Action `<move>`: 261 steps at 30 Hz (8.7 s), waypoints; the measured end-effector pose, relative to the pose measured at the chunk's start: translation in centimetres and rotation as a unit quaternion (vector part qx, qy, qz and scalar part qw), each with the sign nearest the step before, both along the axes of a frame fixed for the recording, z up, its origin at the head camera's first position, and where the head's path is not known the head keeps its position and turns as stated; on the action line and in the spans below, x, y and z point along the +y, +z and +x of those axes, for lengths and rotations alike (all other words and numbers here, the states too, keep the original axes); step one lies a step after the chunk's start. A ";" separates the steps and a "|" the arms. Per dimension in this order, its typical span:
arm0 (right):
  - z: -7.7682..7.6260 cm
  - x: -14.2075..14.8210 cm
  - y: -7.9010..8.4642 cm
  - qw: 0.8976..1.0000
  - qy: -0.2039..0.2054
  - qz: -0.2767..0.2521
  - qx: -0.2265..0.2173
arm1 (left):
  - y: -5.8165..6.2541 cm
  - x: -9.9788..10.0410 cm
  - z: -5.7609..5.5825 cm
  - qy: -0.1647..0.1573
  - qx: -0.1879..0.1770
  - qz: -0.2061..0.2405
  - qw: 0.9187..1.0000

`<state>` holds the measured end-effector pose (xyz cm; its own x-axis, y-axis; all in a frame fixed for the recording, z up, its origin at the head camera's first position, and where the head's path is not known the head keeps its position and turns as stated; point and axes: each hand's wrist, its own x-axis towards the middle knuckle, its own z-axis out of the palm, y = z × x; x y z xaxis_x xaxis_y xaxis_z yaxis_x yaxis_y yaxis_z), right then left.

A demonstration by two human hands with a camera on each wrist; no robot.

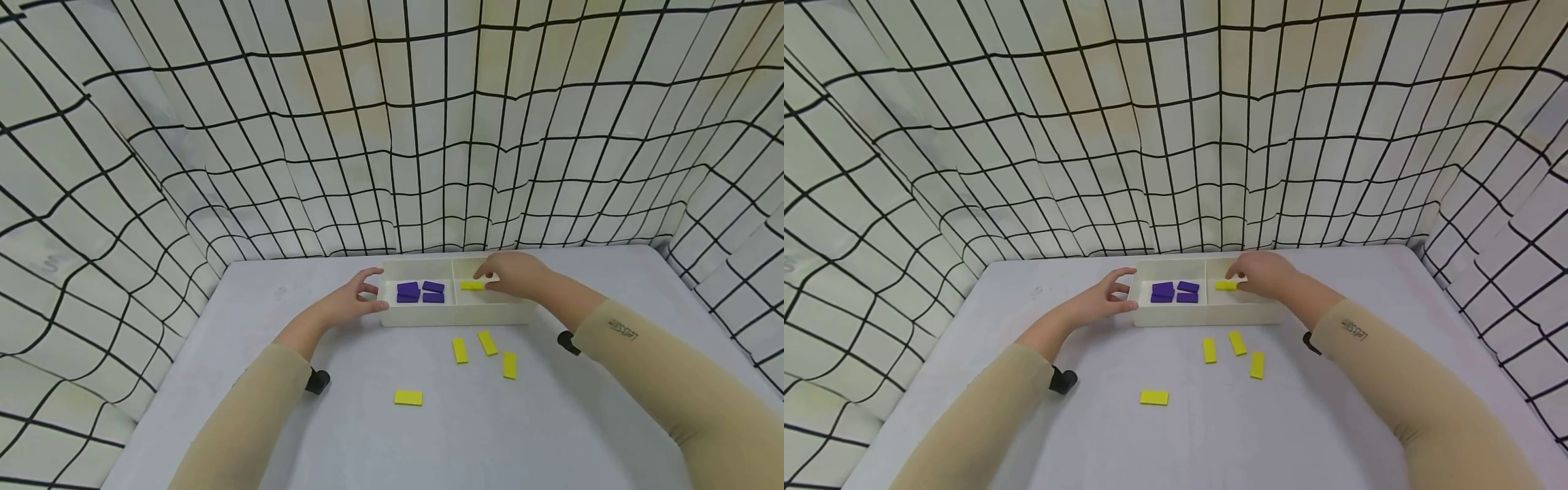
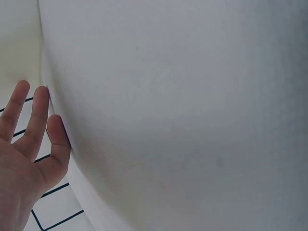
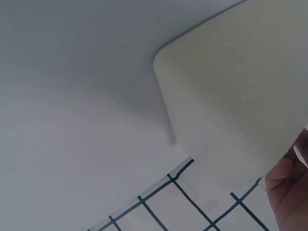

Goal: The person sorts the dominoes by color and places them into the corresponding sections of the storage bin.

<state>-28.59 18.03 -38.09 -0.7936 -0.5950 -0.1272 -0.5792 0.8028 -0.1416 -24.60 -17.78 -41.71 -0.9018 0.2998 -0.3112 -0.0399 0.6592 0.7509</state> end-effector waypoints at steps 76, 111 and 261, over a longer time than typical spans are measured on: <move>10.7 4.0 -3.7 0.992 0.105 -0.022 -0.068 | 0.3 0.1 0.3 0.003 -0.007 0.001 1.000; 7.5 4.8 2.0 0.997 0.045 -0.060 -0.024 | 0.3 -0.2 0.1 -0.005 -0.002 0.000 1.000; 8.2 1.4 -4.0 0.993 0.082 -0.054 -0.068 | -0.3 -0.3 0.0 -0.007 0.004 -0.001 1.000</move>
